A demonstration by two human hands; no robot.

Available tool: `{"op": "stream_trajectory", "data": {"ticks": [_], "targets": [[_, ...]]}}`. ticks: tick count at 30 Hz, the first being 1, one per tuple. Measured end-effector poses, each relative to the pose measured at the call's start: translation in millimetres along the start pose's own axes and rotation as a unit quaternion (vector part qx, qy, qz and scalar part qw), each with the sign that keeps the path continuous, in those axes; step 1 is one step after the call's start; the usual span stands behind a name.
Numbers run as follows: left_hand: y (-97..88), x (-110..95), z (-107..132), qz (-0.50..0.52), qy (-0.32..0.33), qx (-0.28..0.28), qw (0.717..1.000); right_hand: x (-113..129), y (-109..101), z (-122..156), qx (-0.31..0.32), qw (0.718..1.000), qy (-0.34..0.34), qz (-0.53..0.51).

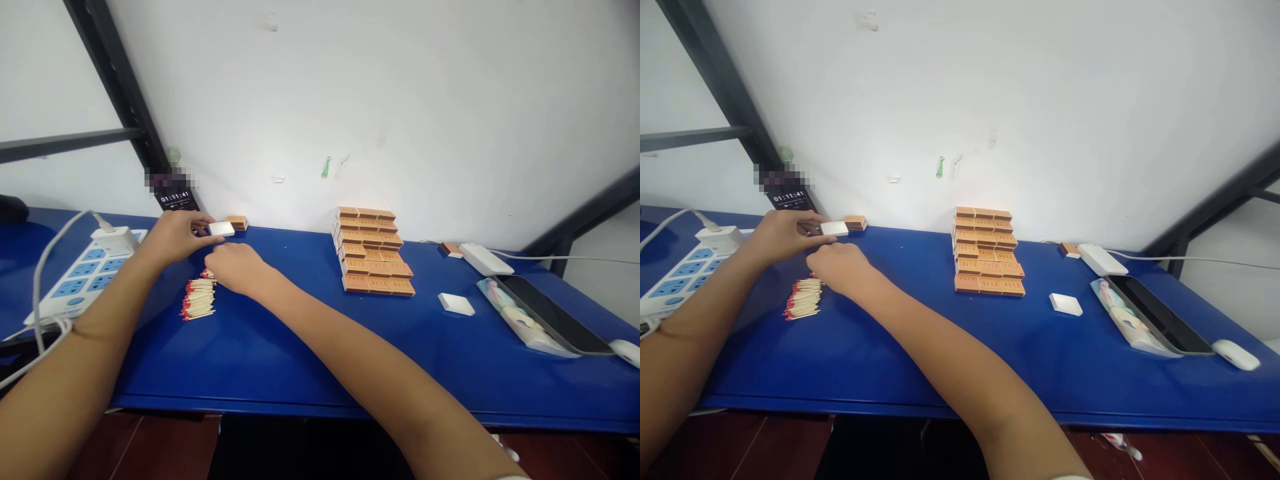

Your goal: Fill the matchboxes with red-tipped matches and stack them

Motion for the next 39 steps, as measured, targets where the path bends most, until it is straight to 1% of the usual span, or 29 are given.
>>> {"op": "stream_trajectory", "data": {"ticks": [4, 9, 13, 18, 26, 30, 33, 39], "targets": [[-2.2, -2, 1, -0.011, 0.004, 0.009, 1.0, -6, 1, 3, 0.012, 1.0, 0.004, -0.017], [-3.9, -2, 1, -0.019, 0.013, 0.024, 0.999, -10, -11, 11, 0.038, 0.999, 0.008, -0.033], [-3.4, -3, 2, 0.005, -0.003, 0.06, 0.998, -21, -17, 15, 0.045, 0.997, 0.018, -0.055], [-0.1, -9, 5, 0.028, -0.003, 0.113, 0.993, -44, -18, 21, 0.017, 0.995, 0.029, -0.098], [5.4, -16, 12, 0.092, -0.008, 0.172, 0.981, -73, -20, 29, -0.057, 0.983, 0.042, -0.172], [5.8, -24, 16, 0.11, -0.009, 0.186, 0.976, -79, -15, 28, -0.075, 0.972, 0.051, -0.215], [6.6, -29, 18, 0.123, -0.011, 0.192, 0.974, -79, -13, 28, -0.077, 0.969, 0.061, -0.226], [7.8, -30, 19, 0.162, -0.025, 0.202, 0.966, -81, -12, 26, -0.086, 0.964, 0.065, -0.244]]}}
Point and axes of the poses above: each hand's wrist, its own z-axis away from the middle knuckle, its own y-axis out of the palm, x = y × z, the point moved 3 cm from there along -z, towards the middle knuckle, and after that the axes turned 9 degrees about -y, right-handed, at the moved point
